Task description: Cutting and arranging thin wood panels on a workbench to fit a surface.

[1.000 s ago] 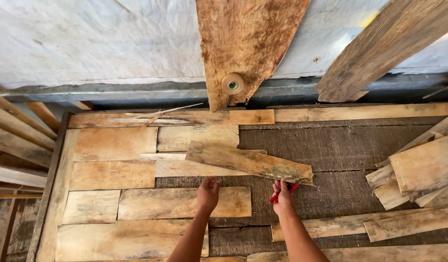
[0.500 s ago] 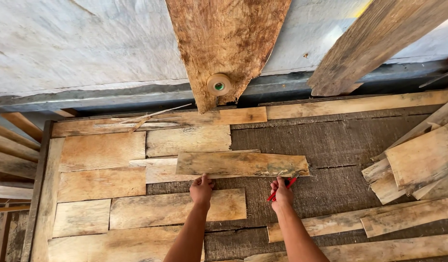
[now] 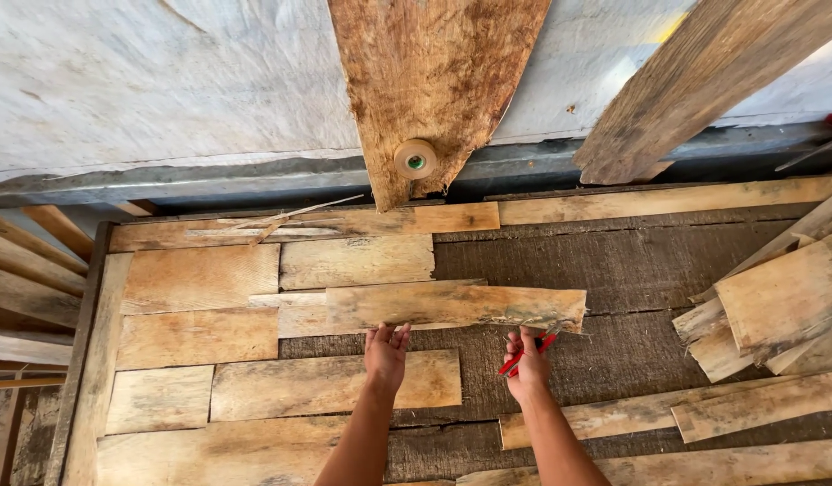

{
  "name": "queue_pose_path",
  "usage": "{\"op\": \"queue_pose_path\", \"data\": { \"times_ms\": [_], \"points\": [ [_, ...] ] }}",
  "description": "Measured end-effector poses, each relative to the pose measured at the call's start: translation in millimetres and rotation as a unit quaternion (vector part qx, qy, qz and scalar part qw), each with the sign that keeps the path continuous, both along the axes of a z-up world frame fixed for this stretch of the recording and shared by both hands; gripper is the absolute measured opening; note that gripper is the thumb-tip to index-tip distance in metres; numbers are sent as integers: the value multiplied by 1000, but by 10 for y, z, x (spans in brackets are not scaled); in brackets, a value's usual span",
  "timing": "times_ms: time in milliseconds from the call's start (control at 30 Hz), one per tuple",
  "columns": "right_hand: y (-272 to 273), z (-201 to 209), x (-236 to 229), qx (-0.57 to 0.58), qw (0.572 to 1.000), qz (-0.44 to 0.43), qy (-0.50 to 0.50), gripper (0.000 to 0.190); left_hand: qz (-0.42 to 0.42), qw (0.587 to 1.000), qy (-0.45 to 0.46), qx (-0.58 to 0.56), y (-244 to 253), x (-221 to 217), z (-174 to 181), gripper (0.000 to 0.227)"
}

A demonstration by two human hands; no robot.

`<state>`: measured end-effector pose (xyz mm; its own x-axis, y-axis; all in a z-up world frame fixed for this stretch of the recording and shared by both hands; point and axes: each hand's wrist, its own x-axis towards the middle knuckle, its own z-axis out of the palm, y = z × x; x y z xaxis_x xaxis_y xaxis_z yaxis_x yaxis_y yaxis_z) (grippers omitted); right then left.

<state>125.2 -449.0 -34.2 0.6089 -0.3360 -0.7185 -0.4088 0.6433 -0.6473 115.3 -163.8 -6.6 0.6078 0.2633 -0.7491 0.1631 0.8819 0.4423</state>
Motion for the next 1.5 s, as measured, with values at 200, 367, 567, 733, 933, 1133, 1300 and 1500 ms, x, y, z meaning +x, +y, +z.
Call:
{"op": "queue_pose_path", "data": {
  "times_ms": [200, 367, 567, 733, 933, 1133, 1300, 1500],
  "points": [
    [291, 812, -261, 105, 989, 11, -102, 50, 134, 981, -102, -96, 80, -86, -636, 35],
    [288, 664, -419, 153, 982, -1, -113, 62, 103, 975, -108, -164, 151, -251, 190, 68],
    [127, 121, -525, 128, 991, -30, -1, 36, 26, 947, -255, -194, 237, -550, 570, 81],
    [54, -42, -564, 148, 988, -26, -45, 31, 91, 974, -145, -146, 432, -798, 104, 90],
    [98, 142, -672, 104, 994, 35, -13, 36, 60, 998, -9, -15, 511, -1032, 229, 96],
    [101, 443, -903, 23, 985, 127, 115, 40, -25, 997, 37, 68, 562, -1094, -382, 36],
    [-4, 297, -1116, -194, 899, 360, 155, 40, 2, 995, 55, 77, 520, -1086, -711, 6],
    [296, 387, -888, -530, 694, 485, -51, 41, -9, 994, 18, 105, 450, -1025, -602, 8]
  ]
}}
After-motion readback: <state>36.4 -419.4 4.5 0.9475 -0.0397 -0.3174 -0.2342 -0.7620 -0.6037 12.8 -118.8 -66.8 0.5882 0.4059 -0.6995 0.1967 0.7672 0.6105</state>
